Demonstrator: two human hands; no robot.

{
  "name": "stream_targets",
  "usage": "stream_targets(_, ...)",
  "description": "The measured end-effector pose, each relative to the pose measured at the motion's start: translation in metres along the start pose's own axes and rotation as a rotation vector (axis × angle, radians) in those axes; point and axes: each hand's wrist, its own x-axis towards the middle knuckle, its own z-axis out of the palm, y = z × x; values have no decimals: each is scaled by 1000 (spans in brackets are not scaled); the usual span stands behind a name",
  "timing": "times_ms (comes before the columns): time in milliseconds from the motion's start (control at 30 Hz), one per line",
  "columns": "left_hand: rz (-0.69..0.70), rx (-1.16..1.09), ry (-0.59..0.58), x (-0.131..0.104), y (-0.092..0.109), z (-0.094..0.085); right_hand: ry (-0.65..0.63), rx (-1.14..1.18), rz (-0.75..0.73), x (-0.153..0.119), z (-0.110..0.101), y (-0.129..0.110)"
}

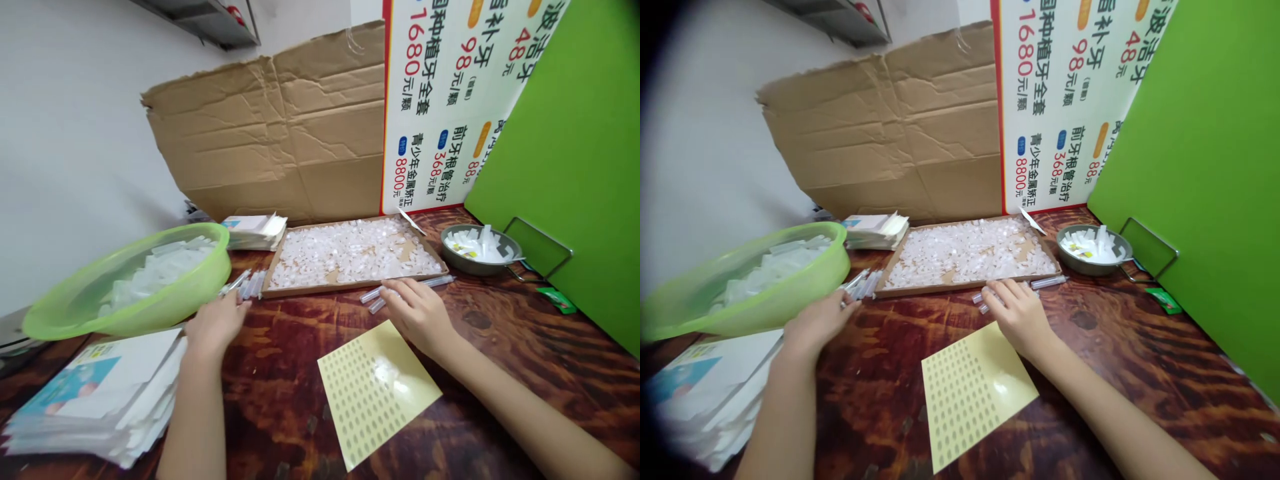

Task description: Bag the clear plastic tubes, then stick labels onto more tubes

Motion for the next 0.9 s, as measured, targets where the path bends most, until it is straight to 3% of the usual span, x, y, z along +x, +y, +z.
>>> stream_targets(100,26,52,-151,14,-12,11,-171,-179,65,1,-1,12)
stream_targets(200,93,63,-215,16,-3,20,-255,-158,97,2,1,12)
stream_targets(300,219,32,-213,9,14,26,-350,21,126,5,-2,2)
stream_targets(433,454,-64,-233,-5,29,29,-735,445,121,7,-11,-15)
stream_targets(500,595,-192,-209,-11,35,27,-858,563,128,5,-13,-18)
stream_targets(567,682,-339,-144,-16,42,22,-881,609,141,4,-11,-19)
stream_targets(700,685,-491,-21,-31,65,16,-839,652,158,1,-2,-17)
stream_targets(900,796,-424,-40,-53,99,37,-800,619,140,-3,3,-16)
